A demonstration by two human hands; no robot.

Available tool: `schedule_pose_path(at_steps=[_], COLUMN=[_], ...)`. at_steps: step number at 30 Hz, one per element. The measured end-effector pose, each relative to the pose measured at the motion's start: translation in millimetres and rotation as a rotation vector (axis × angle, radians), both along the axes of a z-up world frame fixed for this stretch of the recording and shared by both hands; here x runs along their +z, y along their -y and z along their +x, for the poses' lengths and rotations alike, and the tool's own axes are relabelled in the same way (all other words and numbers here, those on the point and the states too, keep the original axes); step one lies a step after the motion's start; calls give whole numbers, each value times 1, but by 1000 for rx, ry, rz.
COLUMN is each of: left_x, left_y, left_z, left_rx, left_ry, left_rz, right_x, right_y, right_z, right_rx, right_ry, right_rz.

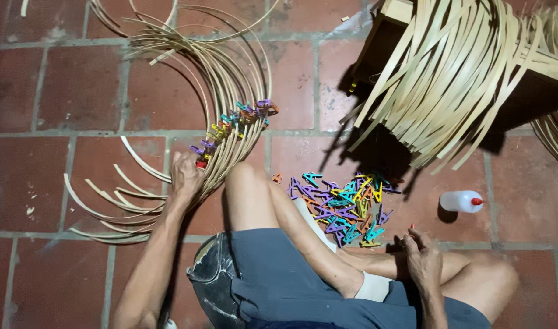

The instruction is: The person sits on a tiled floor and assembles thin bamboo strips into a curved structure. They apply glue to the ends of the strips and secure them with colorful plastic clips, repeating the process to build up the form.

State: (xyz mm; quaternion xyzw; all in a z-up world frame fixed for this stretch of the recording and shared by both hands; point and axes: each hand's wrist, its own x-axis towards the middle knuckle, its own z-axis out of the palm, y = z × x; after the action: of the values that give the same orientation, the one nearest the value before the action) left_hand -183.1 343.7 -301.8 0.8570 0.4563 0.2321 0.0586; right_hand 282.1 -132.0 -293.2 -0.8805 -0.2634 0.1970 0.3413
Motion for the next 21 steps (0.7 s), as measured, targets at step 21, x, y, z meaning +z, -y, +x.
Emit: schedule_pose_path(at_steps=[21], left_x=[2], left_y=[-30], left_z=[11], left_rx=[500], left_ry=[1146], left_rz=[-1391], right_x=[100], right_y=[-166], right_z=[181], right_rx=[-305], right_ry=[47], right_rz=[681])
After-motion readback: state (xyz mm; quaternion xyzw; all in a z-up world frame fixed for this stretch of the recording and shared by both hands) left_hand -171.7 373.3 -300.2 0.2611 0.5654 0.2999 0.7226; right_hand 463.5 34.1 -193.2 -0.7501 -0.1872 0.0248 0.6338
